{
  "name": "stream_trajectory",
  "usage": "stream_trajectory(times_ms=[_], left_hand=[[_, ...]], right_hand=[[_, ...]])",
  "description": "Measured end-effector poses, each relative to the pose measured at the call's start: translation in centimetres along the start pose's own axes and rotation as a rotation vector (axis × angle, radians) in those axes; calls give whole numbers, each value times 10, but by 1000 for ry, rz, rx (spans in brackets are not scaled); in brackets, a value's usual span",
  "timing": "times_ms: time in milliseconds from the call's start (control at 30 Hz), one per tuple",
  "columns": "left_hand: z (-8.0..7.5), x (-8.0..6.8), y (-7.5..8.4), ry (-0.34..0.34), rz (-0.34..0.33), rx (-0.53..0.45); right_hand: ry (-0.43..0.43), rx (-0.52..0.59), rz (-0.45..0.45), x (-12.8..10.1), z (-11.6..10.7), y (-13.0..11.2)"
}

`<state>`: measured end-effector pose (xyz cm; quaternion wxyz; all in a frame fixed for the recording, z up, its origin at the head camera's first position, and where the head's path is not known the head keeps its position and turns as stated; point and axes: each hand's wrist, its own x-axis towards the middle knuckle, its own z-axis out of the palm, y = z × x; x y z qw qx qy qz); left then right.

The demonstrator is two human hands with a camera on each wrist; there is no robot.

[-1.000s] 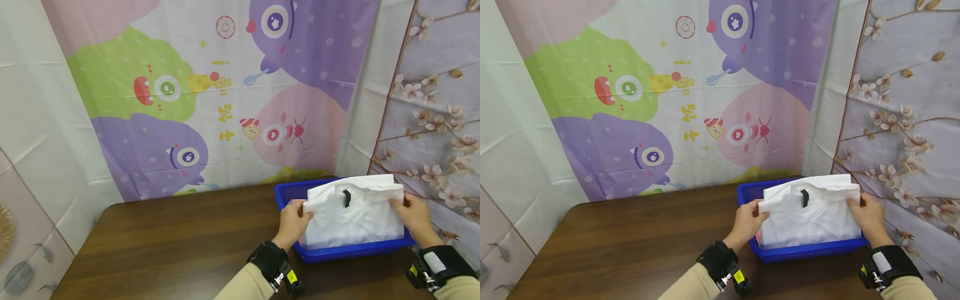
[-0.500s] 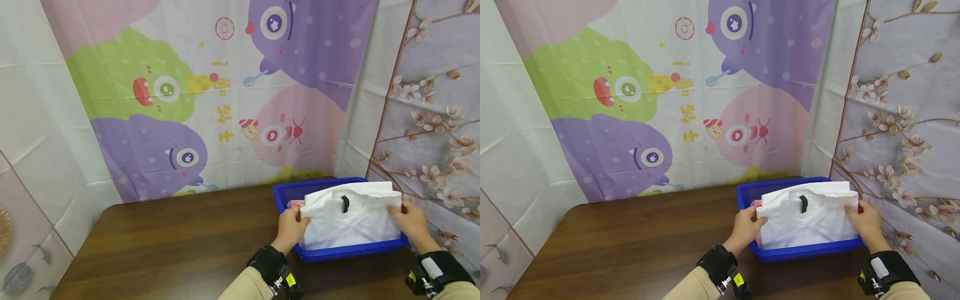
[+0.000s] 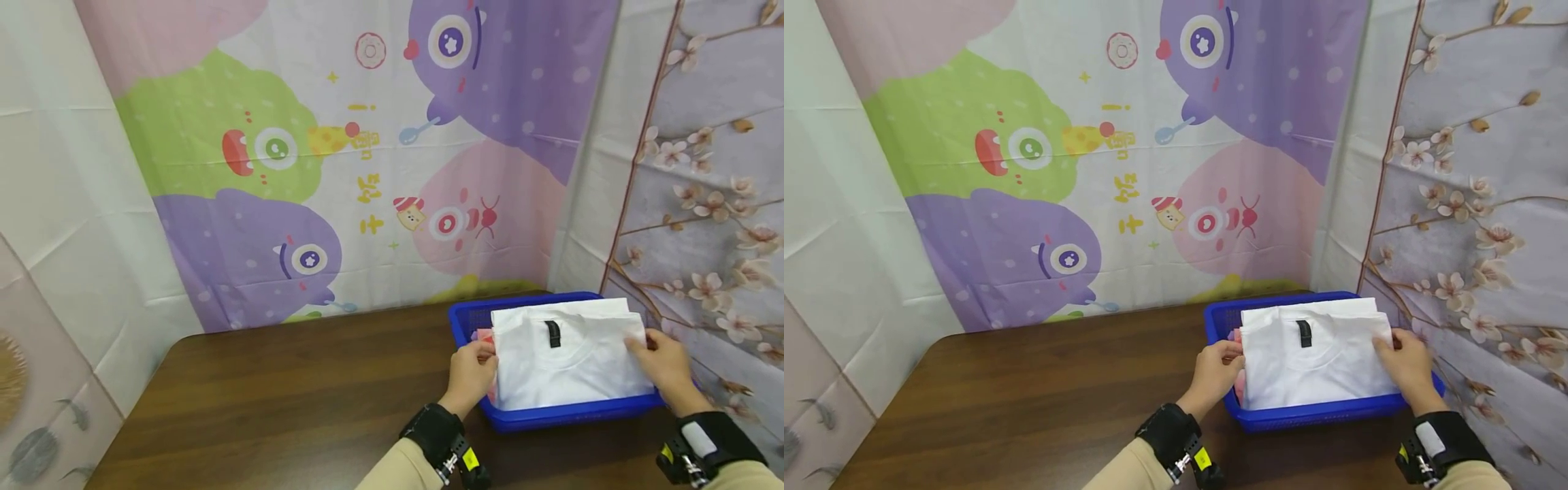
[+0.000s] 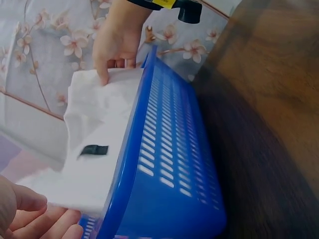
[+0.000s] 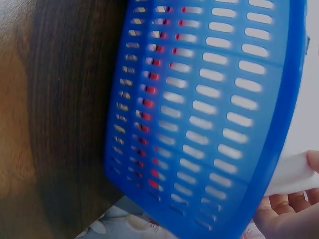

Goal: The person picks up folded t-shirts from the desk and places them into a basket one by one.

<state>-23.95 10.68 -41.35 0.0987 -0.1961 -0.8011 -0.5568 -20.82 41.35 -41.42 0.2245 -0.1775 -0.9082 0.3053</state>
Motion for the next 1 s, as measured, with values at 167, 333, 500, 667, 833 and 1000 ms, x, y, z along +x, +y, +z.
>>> stream_trajectory(times_ms=[167,333,500,667,833,1000], left_hand=[[-2,0,-2,-1,-39,-44],[-6,-2,-6,28,-53,-63],[-11,-3,-14,67,-70,-80],[-15,-4,-19,73,-92,-115],[-18,-7,-23,67,-114,-149],[-19,-10,-28,72,-140,-160]], right_hand=[[-24,-51,-47,3,7,4],[-66,-54,40,5,17,7],[-44,-57,75,6,17,8],[-57,-49,127,6,13,9],[-71,-9,217,6,12,12],[-110,21,276,6,11,13]])
